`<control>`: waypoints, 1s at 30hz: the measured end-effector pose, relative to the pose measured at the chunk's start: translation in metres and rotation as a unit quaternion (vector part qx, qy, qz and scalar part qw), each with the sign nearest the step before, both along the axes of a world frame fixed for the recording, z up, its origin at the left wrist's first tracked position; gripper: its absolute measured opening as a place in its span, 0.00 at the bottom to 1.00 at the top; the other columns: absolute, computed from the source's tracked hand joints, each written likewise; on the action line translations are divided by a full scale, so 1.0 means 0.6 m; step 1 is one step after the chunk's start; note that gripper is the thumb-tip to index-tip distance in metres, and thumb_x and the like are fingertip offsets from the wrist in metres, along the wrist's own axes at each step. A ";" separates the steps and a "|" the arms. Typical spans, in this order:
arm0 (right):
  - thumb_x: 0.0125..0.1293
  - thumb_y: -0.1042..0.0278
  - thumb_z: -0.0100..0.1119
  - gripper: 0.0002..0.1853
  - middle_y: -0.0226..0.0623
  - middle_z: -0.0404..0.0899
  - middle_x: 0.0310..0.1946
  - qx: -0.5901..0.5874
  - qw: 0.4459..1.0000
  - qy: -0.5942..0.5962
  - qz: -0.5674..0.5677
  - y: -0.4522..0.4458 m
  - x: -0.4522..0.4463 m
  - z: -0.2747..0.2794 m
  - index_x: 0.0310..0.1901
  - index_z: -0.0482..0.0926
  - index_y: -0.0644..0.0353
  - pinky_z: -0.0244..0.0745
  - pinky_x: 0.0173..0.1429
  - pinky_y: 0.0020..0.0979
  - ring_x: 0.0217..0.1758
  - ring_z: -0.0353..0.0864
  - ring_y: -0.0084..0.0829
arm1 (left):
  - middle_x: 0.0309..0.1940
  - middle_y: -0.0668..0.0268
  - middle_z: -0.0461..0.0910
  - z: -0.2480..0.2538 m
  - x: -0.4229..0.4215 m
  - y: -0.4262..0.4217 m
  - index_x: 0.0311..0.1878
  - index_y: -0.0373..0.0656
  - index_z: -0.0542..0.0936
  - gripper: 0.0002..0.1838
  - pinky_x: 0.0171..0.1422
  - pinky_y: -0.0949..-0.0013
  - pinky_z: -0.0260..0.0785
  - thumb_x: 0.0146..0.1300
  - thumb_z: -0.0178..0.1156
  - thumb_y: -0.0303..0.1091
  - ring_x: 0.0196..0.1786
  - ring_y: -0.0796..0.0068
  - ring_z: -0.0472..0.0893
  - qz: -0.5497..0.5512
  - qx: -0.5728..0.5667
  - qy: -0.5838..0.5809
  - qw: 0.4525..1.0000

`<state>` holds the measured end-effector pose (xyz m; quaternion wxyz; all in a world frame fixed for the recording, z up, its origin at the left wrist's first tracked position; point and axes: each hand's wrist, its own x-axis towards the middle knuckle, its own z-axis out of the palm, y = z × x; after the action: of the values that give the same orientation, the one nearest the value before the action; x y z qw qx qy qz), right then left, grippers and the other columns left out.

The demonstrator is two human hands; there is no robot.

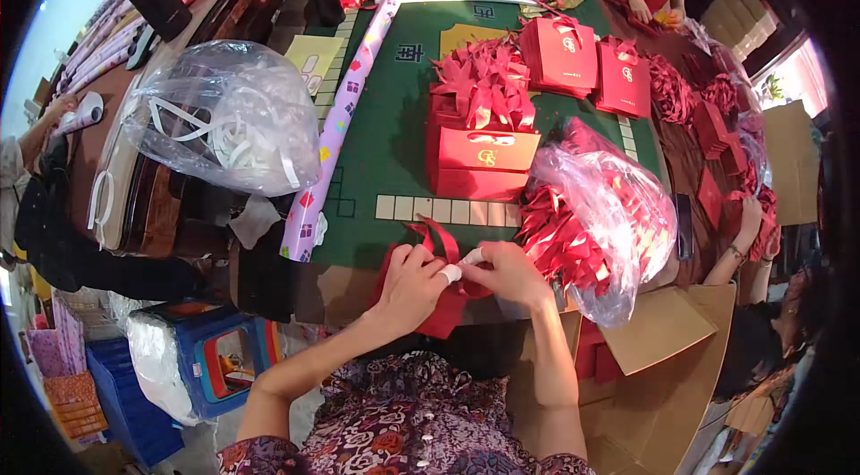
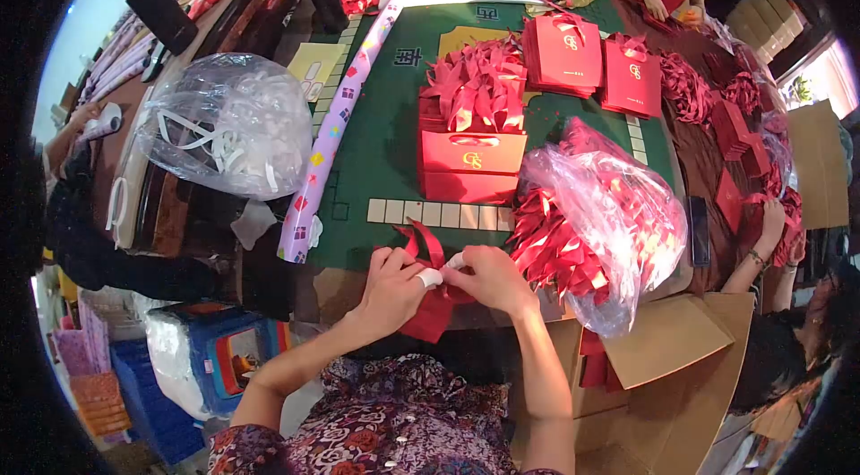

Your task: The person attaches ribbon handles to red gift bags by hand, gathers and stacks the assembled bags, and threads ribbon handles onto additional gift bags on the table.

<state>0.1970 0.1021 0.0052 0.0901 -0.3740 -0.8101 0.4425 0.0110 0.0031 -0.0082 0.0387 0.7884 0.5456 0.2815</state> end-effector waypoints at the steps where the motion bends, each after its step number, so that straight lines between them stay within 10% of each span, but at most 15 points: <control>1: 0.64 0.57 0.65 0.14 0.45 0.83 0.28 0.001 1.000 0.000 0.000 0.006 0.000 -0.001 0.37 0.88 0.60 0.77 0.39 0.40 0.31 0.84 0.45 | 0.34 0.73 0.82 0.001 -0.001 0.000 0.39 0.48 0.84 0.07 0.55 0.59 0.59 0.57 0.60 0.30 0.42 0.69 0.74 0.000 0.001 0.000 1.000; 10: 0.61 0.68 0.69 0.09 0.32 0.85 0.27 -0.337 0.924 0.126 -0.130 -0.001 -0.025 -0.007 0.35 0.86 0.67 0.76 0.37 0.26 0.30 0.81 0.18 | 0.35 0.72 0.81 0.006 -0.008 0.003 0.40 0.49 0.82 0.09 0.56 0.58 0.59 0.55 0.67 0.35 0.45 0.68 0.75 0.013 0.014 -0.016 1.000; 17: 0.66 0.66 0.66 0.10 0.23 0.79 0.24 -0.074 0.944 0.156 -0.279 0.024 -0.025 -0.026 0.37 0.86 0.65 0.69 0.33 0.23 0.29 0.73 0.15 | 0.32 0.72 0.80 0.000 -0.005 -0.005 0.39 0.51 0.81 0.14 0.56 0.58 0.57 0.54 0.73 0.43 0.43 0.69 0.75 -0.008 -0.032 -0.067 0.997; 24: 0.71 0.59 0.62 0.15 0.30 0.79 0.25 0.196 0.979 -0.022 -0.058 -0.028 0.040 0.010 0.41 0.85 0.66 0.74 0.39 0.28 0.34 0.79 0.23 | 0.31 0.68 0.80 0.011 -0.043 0.021 0.36 0.49 0.81 0.12 0.53 0.60 0.58 0.53 0.73 0.40 0.39 0.65 0.75 0.090 -0.057 -0.131 0.986; 27: 0.70 0.60 0.64 0.13 0.30 0.79 0.25 0.154 0.985 -0.072 0.001 -0.046 0.054 0.017 0.39 0.84 0.64 0.74 0.37 0.26 0.32 0.80 0.21 | 0.30 0.66 0.79 0.008 -0.045 0.035 0.36 0.49 0.81 0.12 0.54 0.60 0.59 0.53 0.73 0.41 0.40 0.62 0.75 0.107 -0.048 -0.141 0.983; 29: 0.66 0.60 0.67 0.11 0.40 0.80 0.28 -0.090 0.993 0.026 -0.071 -0.060 0.042 0.047 0.41 0.85 0.60 0.75 0.35 0.30 0.27 0.80 0.30 | 0.32 0.63 0.79 -0.011 -0.043 0.041 0.37 0.48 0.81 0.13 0.55 0.58 0.60 0.53 0.73 0.41 0.42 0.59 0.76 0.108 -0.062 -0.140 0.982; 30: 0.66 0.64 0.67 0.10 0.31 0.81 0.26 -0.205 0.973 0.030 -0.105 -0.059 0.034 0.054 0.44 0.85 0.61 0.72 0.34 0.24 0.29 0.78 0.16 | 0.34 0.62 0.78 -0.016 -0.038 0.044 0.39 0.47 0.81 0.14 0.55 0.57 0.60 0.54 0.73 0.41 0.44 0.59 0.77 0.103 -0.045 -0.145 0.983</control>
<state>0.2173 0.0666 0.0374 0.0818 -0.4536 -0.6554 0.5983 -0.0117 0.0295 -0.0179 0.1240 0.6758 0.6249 0.3706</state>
